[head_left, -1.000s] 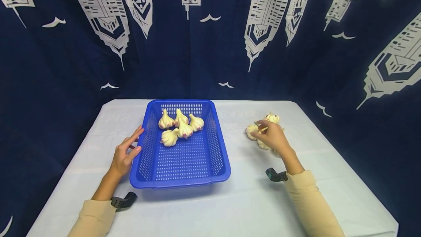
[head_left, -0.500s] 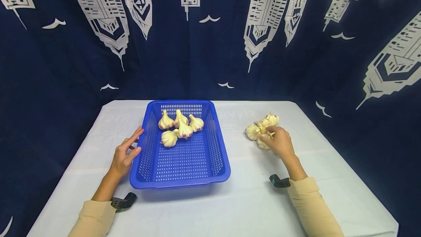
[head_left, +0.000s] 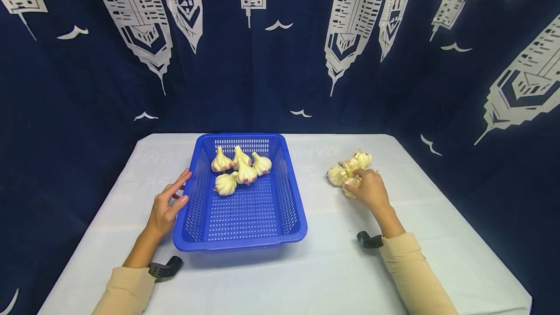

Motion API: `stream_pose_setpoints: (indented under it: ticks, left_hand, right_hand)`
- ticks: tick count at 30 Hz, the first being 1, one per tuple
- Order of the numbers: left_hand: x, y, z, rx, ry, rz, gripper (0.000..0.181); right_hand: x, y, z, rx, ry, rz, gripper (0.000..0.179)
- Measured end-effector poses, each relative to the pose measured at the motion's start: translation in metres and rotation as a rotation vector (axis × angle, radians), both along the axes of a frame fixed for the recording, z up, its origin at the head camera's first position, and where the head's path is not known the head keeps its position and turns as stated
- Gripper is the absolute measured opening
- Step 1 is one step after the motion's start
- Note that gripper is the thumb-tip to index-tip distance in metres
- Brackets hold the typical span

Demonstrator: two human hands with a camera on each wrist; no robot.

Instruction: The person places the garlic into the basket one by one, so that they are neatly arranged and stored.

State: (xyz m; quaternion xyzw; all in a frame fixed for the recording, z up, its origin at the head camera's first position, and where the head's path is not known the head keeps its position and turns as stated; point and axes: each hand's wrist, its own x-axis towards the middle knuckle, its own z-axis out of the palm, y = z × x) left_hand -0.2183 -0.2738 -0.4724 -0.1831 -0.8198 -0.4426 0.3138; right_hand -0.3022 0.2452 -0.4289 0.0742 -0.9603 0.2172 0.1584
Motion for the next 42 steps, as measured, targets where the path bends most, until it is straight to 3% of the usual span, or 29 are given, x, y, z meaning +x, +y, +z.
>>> stream_pose_setpoints:
  ticks: [7,21,42]
  left_hand:
    - [-0.001,0.001,0.003,-0.008,0.0,0.011,0.055]
    - [0.002,0.0,0.001,-0.004,0.014,0.013,0.055]
    - [0.001,0.0,0.0,-0.002,0.018,0.011,0.055]
  right_hand:
    - [-0.005,-0.005,-0.005,0.037,0.01,-0.011,0.046]
    - [-0.003,-0.018,-0.004,0.075,-0.123,-0.081,0.053]
    - [-0.004,-0.024,-0.004,0.08,-0.142,-0.122,0.046]
